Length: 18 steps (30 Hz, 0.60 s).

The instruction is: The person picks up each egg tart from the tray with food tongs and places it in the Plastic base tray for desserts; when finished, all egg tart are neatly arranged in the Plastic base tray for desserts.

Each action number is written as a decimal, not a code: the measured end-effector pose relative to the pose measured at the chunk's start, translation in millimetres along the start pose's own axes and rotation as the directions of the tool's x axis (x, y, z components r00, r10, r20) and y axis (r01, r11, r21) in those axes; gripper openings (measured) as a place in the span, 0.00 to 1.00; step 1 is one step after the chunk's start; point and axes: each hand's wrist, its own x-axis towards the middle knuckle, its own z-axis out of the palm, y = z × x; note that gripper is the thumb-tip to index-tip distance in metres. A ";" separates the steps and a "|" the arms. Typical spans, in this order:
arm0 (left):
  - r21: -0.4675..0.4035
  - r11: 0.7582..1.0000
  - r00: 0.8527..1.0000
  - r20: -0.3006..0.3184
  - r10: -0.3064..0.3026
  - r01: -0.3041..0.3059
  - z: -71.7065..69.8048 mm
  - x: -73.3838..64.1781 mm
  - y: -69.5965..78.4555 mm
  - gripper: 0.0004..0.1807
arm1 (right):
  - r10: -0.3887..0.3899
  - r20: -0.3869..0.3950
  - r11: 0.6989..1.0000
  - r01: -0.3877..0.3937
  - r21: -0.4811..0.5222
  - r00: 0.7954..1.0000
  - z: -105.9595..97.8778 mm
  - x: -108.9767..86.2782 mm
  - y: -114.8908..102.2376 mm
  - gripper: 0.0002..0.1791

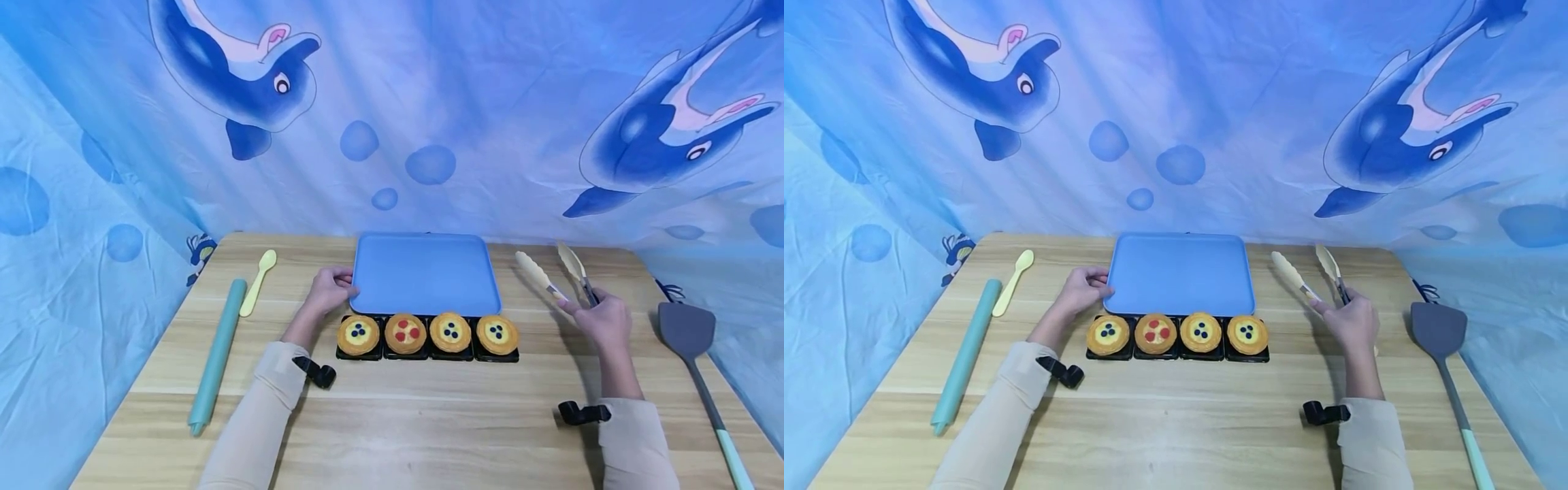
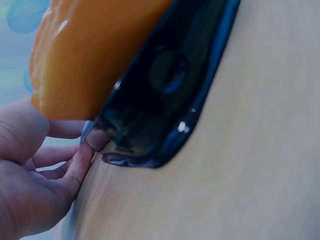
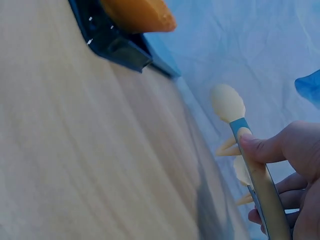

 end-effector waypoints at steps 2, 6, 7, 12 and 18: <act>-0.008 1.000 1.000 -0.004 0.001 -0.001 0.5 0.2 0.2 0.28 | 0.014 0.015 1.000 -0.014 0.000 1.000 1.6 1.0 3.1 0.40; -0.014 1.000 1.000 -0.005 0.005 -0.005 1.4 1.4 -0.5 0.28 | 0.029 0.063 1.000 -0.029 -0.008 0.998 3.1 0.4 5.5 0.35; -0.009 1.000 1.000 -0.005 0.004 -0.004 1.5 2.0 -0.7 0.28 | 0.019 0.069 1.000 -0.018 -0.018 0.997 3.3 -0.2 5.3 0.34; -0.014 1.000 1.000 -0.003 -0.013 0.013 1.8 0.6 -1.1 0.28 | -0.054 0.099 0.991 0.066 -0.118 0.994 4.1 -2.7 4.9 0.38; -0.045 0.999 1.000 -0.004 -0.025 0.025 1.3 -3.1 -3.9 0.28 | -0.075 0.121 0.981 0.095 -0.168 0.990 7.7 -1.8 4.5 0.48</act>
